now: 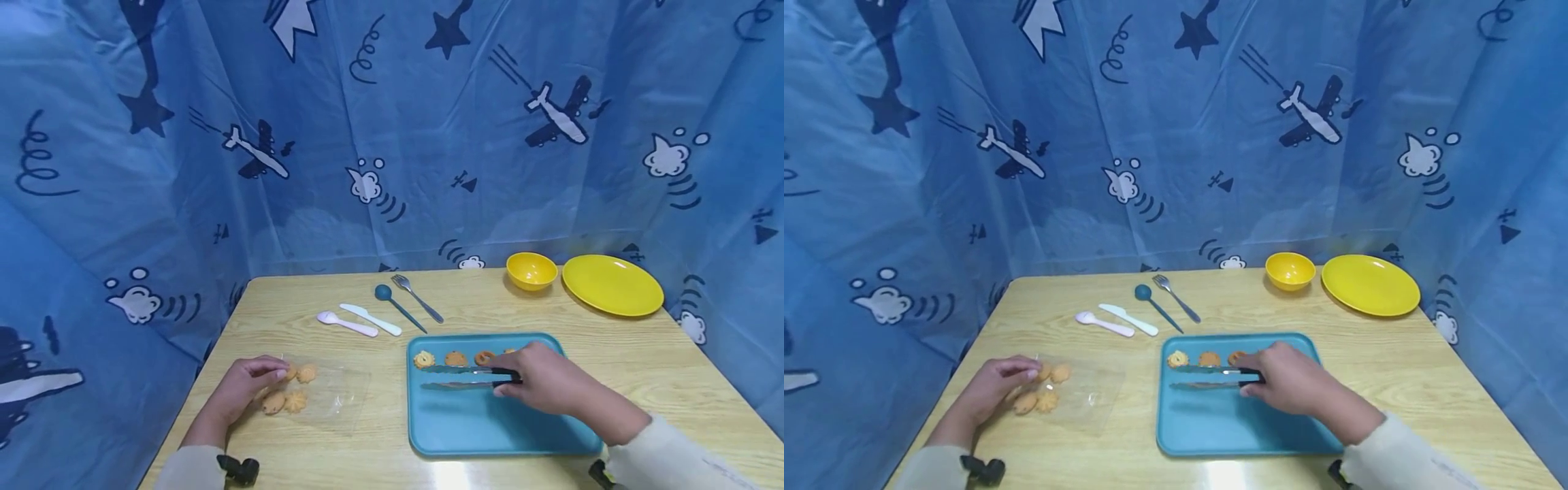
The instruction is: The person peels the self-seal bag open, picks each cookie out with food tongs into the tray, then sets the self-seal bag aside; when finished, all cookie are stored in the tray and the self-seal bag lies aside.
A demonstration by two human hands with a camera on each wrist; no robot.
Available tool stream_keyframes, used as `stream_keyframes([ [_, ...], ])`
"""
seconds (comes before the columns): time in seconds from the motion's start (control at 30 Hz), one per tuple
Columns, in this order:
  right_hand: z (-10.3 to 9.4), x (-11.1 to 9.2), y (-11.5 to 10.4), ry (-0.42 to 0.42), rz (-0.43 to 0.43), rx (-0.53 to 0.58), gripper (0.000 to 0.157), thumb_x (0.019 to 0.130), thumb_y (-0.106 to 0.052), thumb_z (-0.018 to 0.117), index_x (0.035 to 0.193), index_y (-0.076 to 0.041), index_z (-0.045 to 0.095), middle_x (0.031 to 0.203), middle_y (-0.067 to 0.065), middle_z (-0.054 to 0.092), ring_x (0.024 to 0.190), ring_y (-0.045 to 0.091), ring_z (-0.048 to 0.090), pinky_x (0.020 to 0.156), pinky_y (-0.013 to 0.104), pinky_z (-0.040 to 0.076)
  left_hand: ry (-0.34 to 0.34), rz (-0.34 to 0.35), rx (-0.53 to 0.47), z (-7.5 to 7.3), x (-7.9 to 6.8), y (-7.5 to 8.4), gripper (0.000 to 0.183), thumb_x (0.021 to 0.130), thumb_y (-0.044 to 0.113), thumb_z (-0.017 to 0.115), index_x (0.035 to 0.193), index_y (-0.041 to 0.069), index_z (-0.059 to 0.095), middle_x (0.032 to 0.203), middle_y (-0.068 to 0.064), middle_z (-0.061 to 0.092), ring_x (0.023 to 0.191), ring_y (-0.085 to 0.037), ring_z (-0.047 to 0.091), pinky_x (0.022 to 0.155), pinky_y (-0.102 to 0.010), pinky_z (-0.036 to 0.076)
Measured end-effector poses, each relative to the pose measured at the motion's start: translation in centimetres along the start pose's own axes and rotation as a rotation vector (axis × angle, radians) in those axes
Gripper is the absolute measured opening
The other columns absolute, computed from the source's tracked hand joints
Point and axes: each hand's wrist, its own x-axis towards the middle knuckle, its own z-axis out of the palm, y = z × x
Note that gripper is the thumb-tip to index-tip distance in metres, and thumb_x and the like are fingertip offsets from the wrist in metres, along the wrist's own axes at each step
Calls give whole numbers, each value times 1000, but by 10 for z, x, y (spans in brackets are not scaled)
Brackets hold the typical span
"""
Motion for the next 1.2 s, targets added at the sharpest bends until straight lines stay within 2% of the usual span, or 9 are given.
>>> stream_keyframes([
  [0.1, 12, 27, -23, -33, -36, -21, 39, 90, -34, 80, 125, -20, 74, 90, -10, 74, 61, -2, 50, 53, 20, 44, -3, 25, -1, -1, 1, 0, 33, 92, 30, 77, 115, 5, 77, 123, -11, 71, 112, -3, 62, 96, -21, 53],
  [0.2, 25, 54, -43, -61, -67, -24, 39, 90, -36, 79, 126, -22, 74, 101, -10, 76, 67, -1, 54, 58, 22, 46, 6, 31, 5, -2, 1, -1, 33, 92, 30, 77, 114, 6, 78, 123, -10, 71, 111, -1, 62, 97, -19, 51],
  [0.27, 35, 71, -54, -70, -82, -19, 39, 90, -36, 79, 127, -23, 73, 96, -11, 75, 65, 1, 53, 57, 23, 46, 8, 25, 3, -2, 1, -1, 33, 92, 30, 77, 114, 6, 78, 124, -9, 71, 111, -1, 61, 97, -18, 50],
  [0.37, 49, 94, -69, -58, -92, -16, 40, 90, -36, 80, 128, -23, 73, 92, -11, 74, 66, 2, 52, 57, 23, 45, 5, 19, -6, -2, 2, -2, 33, 92, 29, 77, 114, 4, 77, 123, -7, 71, 112, -2, 61, 97, -18, 50],
  [0.53, 69, 123, -92, -44, -83, -33, 40, 90, -33, 80, 128, -21, 72, 98, -7, 76, 70, 2, 57, 59, 23, 47, -2, 21, -45, 0, 2, -2, 34, 92, 26, 77, 114, 0, 76, 117, -3, 72, 110, -4, 62, 95, -20, 53],
  [0.77, 88, 148, -117, -49, -19, -52, 29, 91, -37, 78, 114, -22, 73, 75, -12, 64, 63, 4, 51, 57, 25, 43, 14, 2, -31, 2, 1, -4, 31, 93, 25, 76, 113, 2, 77, 120, -6, 72, 110, -4, 62, 95, -21, 53],
  [0.9, 92, 158, -128, -28, 11, -63, 23, 89, -37, 80, 105, -21, 75, 77, -15, 64, 66, 4, 55, 61, 26, 48, 27, -15, -13, 2, 0, -3, 30, 93, 27, 76, 113, 4, 77, 121, -5, 72, 111, -5, 62, 96, -20, 51],
  [1.03, 93, 165, -135, -30, 37, -77, 16, 90, -36, 79, 94, -22, 72, 69, -14, 60, 62, 6, 53, 58, 27, 47, 28, -8, -13, 2, -1, -1, 33, 93, 29, 76, 114, 3, 77, 121, -3, 72, 112, -4, 61, 96, -19, 50],
  [1.2, 95, 172, -139, -37, 57, -95, 17, 90, -37, 79, 93, -22, 73, 68, -13, 57, 61, 7, 52, 56, 26, 45, 12, 19, -44, 0, -1, -2, 35, 93, 28, 76, 115, 1, 76, 124, -6, 71, 112, 0, 61, 96, -17, 50],
])
